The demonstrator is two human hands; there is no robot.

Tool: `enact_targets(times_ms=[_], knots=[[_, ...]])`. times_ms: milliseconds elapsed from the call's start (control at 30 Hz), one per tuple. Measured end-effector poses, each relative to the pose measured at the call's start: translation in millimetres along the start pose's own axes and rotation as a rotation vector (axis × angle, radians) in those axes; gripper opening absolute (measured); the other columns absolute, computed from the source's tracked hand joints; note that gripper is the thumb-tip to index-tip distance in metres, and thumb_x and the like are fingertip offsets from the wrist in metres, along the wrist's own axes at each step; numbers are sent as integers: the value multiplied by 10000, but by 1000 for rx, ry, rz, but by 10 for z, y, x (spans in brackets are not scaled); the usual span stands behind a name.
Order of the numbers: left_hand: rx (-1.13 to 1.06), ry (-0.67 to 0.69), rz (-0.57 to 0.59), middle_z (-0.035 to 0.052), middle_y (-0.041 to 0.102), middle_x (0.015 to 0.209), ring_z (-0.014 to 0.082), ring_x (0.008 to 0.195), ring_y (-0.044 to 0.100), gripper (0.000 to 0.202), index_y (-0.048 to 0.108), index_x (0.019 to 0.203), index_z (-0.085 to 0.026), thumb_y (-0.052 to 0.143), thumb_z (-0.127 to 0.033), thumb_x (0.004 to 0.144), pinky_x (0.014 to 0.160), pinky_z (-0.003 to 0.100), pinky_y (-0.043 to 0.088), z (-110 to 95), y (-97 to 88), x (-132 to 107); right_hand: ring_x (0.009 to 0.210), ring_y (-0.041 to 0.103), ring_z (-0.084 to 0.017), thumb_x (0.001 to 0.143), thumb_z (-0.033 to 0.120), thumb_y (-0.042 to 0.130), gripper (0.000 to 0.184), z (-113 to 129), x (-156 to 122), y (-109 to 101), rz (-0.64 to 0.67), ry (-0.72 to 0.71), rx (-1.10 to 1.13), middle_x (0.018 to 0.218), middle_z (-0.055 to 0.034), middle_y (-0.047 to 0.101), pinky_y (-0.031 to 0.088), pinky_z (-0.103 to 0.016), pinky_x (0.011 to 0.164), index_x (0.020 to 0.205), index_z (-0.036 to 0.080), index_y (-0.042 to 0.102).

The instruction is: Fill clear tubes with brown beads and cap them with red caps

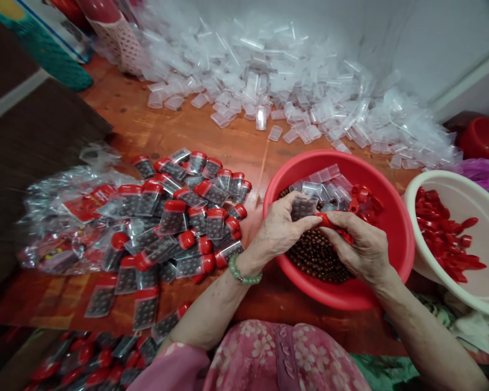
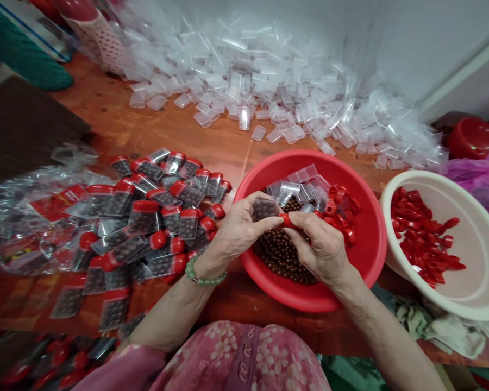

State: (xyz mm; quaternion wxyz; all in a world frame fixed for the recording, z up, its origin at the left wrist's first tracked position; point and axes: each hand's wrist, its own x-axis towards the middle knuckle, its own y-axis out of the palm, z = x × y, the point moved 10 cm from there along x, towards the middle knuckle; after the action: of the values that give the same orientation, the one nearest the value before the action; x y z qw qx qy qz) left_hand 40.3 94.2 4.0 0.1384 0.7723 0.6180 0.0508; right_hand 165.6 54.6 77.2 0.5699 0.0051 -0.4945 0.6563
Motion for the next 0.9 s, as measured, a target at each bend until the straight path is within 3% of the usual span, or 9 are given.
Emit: enact_targets(times_ms=[100,167,233,300,433,533,733,900], knots=[[4,-15,38,-35,604,770,100,697,551,189,581,910,-181,728,-205,794,689,235,452,37,34,4,757,759,-159,857,186,763,167,-236,-12,-40,-10,219,130,893,2,800,627,-274,737,1006,261,750],[7,-26,80,-23,615,792,116,732,575,170,576,933,-186,699,-209,817,715,249,462,53,78,-5,767,756,-153,840,230,797,167,-411,-13,-112,-87,390,273,907,11,797,624,-279,744,994,279,755],[39,-21,109,-7,630,824,133,775,592,146,590,937,-187,685,-207,828,748,263,475,50,110,-16,795,756,-154,820,259,823,171,-482,39,-158,-160,474,404,909,16,793,623,-285,766,975,293,761],[72,-1,128,7,645,864,145,820,600,136,614,937,-183,690,-202,825,790,275,484,32,131,-26,823,755,-163,804,275,838,172,-443,152,-141,-162,472,451,908,13,789,622,-303,795,959,296,767],[25,45,184,30,685,956,175,922,630,187,654,1023,-174,670,-191,837,905,318,501,-5,176,-43,823,734,-176,823,285,817,163,-264,327,-44,-81,376,338,911,1,783,613,-341,811,978,282,766],[45,46,199,38,687,1001,198,978,636,245,656,1092,-174,664,-204,848,943,346,510,0,171,-48,805,728,-186,850,285,790,138,-199,327,-2,-37,315,233,902,-7,785,607,-344,774,986,284,766],[132,29,235,40,679,974,240,1064,650,166,629,1033,-173,626,-248,884,1032,398,504,5,177,-48,813,733,-170,868,219,767,200,-199,285,-7,20,236,185,941,6,790,597,-311,765,1046,313,767],[242,48,283,66,696,1067,261,1101,650,232,618,1122,-170,588,-243,903,1056,430,500,-1,209,-62,782,731,-176,856,241,781,168,-273,269,43,64,257,174,899,4,786,609,-322,743,1013,301,771]])
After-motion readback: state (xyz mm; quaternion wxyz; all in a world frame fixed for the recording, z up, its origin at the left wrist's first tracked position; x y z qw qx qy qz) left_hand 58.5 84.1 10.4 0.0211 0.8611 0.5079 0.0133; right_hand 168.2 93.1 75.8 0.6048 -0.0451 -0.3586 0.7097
